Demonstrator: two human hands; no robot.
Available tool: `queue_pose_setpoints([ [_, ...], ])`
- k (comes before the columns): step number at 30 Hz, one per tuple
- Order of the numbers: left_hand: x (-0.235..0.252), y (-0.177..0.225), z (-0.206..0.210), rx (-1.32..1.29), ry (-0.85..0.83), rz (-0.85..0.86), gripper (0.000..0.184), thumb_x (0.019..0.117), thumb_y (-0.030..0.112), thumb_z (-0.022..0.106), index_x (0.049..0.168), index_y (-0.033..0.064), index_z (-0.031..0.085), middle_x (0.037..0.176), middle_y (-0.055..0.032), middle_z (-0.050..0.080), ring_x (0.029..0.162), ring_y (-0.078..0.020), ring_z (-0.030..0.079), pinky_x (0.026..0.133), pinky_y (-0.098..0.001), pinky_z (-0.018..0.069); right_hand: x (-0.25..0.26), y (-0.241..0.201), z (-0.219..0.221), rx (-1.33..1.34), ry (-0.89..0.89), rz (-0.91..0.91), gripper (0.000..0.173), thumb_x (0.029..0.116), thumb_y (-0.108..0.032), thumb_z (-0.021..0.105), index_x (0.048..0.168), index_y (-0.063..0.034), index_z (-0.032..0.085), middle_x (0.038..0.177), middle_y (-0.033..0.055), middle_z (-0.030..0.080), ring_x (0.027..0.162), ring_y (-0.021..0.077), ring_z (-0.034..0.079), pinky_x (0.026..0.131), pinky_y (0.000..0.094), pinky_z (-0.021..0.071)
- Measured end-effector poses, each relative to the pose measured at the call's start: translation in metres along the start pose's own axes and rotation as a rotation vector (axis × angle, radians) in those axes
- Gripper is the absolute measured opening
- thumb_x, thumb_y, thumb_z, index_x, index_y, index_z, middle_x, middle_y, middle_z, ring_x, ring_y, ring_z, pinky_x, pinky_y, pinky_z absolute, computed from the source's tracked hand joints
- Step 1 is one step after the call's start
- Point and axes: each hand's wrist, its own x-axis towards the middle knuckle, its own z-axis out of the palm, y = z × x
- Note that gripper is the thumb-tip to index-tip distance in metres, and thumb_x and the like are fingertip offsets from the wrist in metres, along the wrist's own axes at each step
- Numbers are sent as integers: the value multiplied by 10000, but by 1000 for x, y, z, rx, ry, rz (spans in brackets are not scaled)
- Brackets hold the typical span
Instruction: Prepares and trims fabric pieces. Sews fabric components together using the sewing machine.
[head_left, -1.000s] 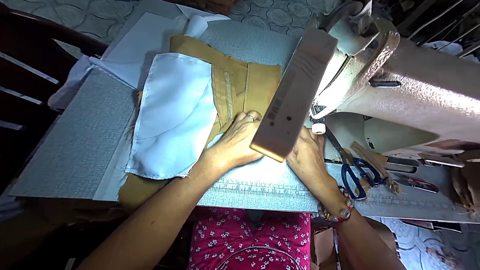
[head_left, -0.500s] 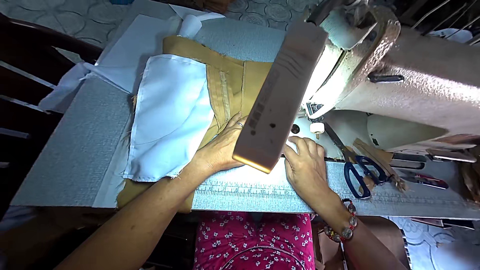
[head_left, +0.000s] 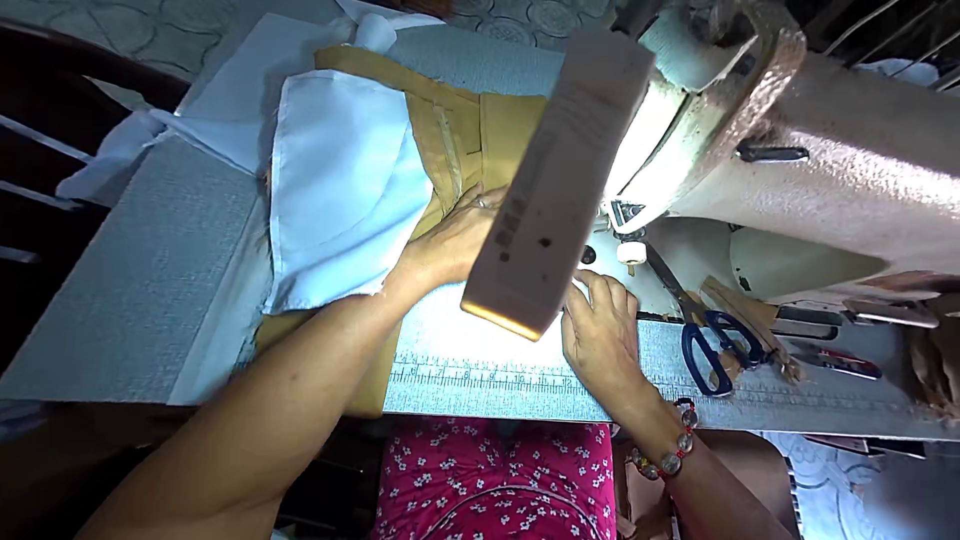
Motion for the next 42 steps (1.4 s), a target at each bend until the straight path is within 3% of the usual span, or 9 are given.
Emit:
queue_pose_setpoints([
  [7, 23, -5, 0, -68, 85, -57, 430, 980, 156, 378, 1119, 79, 778, 1332, -67, 696, 1426, -367, 478, 1196, -643, 209, -1, 3, 2, -20, 11, -12, 363, 939, -77, 517, 1208, -136, 753, 1191, 157, 703, 1089, 371, 644, 869, 525, 472],
  [12, 2, 56, -32, 254, -28, -299, 497, 985, 34, 497, 1470, 115, 563, 1597, -164, 430, 1531, -469, 230, 1179, -757, 50, -1, 3, 2, 0, 14, -6, 350, 948, -102, 516, 1194, -146, 762, 1189, 149, 706, 1087, 372, 645, 886, 527, 471],
  [15, -30, 80, -96, 351, 31, -586, 499, 1037, 82, 497, 1533, 43, 456, 1607, -217, 390, 1509, -504, 259, 1158, -743, 160, 0, 2, 2, -7, 27, -11, 348, 935, -94, 518, 1182, -132, 760, 1172, 163, 706, 1075, 382, 651, 867, 528, 478],
  [21, -76, -37, -122, 111, 264, -1038, 780, 1002, 362, 651, 1572, -37, 298, 1460, -388, 442, 1350, -564, 450, 1077, -724, 349, 4, 1, 1, 0, 32, -22, 355, 943, -100, 498, 1164, -121, 775, 1130, 177, 719, 1036, 406, 660, 838, 534, 485],
  [25, -73, -37, -121, 7, 420, -972, 379, 981, 163, 684, 1270, -76, 630, 1198, -324, 653, 1147, -475, 625, 1005, -665, 432, 1, 3, 0, 14, 30, -11, 366, 948, -109, 481, 1163, -122, 777, 1130, 182, 716, 1044, 414, 653, 839, 545, 472],
  [32, -91, 68, -103, 621, 810, -296, 192, 1021, 77, 553, 1049, -9, 723, 1169, -235, 677, 1159, -422, 582, 960, -547, 418, -1, 7, -2, 122, 39, 30, 322, 964, -147, 506, 1108, -128, 794, 1134, 186, 713, 1059, 431, 643, 866, 581, 465],
  [35, -121, 122, -34, 613, 658, -38, 138, 1011, 176, 567, 1084, 164, 684, 1283, -80, 656, 1323, -299, 497, 1085, -483, 333, -2, 14, -6, 398, 67, 162, 284, 972, -147, 550, 1128, -59, 770, 1196, 187, 687, 1141, 353, 625, 954, 542, 461],
  [38, -139, 166, 45, 390, 528, 143, 168, 1058, 209, 526, 1170, 207, 651, 1271, 4, 664, 1297, -177, 534, 1116, -349, 351, 1, 26, -14, 688, 192, 279, 283, 1016, -94, 516, 1192, 60, 675, 1208, 176, 655, 1126, 156, 634, 954, 309, 538],
  [42, -180, 178, 105, 47, 154, -84, 196, 997, 146, 580, 1077, 108, 754, 1098, -82, 758, 1024, -219, 734, 861, -393, 601, 4, 25, -21, 514, 324, -30, 229, 1018, -60, 527, 1098, 54, 708, 1116, 184, 680, 1110, 202, 649, 983, 316, 526],
])
